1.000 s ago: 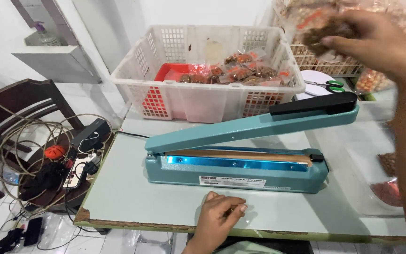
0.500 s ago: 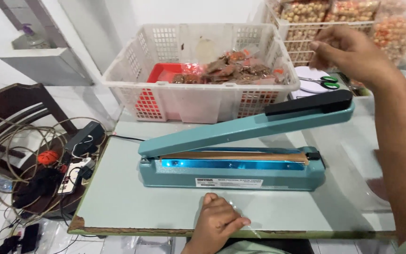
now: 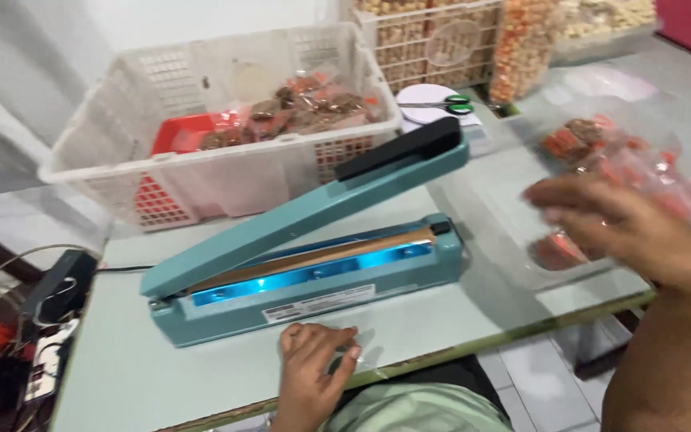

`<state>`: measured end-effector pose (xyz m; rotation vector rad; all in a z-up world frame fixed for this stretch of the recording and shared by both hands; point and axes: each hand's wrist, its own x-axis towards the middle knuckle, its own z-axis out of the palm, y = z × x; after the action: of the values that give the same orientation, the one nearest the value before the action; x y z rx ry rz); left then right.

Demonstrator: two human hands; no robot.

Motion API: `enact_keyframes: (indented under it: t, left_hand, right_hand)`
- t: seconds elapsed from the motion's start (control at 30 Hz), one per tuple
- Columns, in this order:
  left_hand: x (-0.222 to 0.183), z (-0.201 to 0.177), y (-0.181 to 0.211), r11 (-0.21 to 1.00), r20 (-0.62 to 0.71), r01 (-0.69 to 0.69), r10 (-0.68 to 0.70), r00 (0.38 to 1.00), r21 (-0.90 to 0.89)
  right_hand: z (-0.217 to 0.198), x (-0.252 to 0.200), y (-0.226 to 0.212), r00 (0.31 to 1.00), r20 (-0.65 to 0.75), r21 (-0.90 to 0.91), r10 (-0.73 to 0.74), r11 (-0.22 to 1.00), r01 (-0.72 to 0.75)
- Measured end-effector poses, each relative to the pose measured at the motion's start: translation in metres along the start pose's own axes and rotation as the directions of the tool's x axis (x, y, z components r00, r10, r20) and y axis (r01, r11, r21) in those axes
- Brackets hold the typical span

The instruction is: The person seals small plastic bags containing food items using a heat sealer, placing each sealed bag into a larger plastic container.

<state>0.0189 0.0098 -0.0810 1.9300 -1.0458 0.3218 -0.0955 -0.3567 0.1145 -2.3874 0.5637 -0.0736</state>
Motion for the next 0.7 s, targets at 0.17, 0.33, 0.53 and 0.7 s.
enact_keyframes:
  t: [0.17, 0.33, 0.53, 0.7]
  left_hand:
    - [-0.002, 0.007, 0.000, 0.996, -0.006, -0.033, 0.034, 0.999, 0.082]
    - [-0.004, 0.011, 0.001, 0.990, 0.018, -0.002, -0.001, 1.000, 0.143]
    - [-0.003, 0.012, 0.003, 0.986, 0.030, 0.016, -0.022, 0.999, 0.168]
    - [-0.004, 0.013, 0.001, 0.983, 0.014, 0.008, -0.011, 1.000, 0.184]
  right_hand:
    - [-0.023, 0.000, 0.100, 0.878, -0.477, 0.018, -0.044, 0.998, 0.060]
    - [-0.012, 0.009, 0.115, 0.979, -0.193, -0.062, 0.070, 0.995, -0.084]
    - [0.014, 0.046, 0.083, 0.915, 0.030, -0.404, 0.401, 0.842, -0.356]
    - [0.024, 0.056, 0.073, 0.912, 0.097, -0.482, 0.398, 0.821, -0.307]
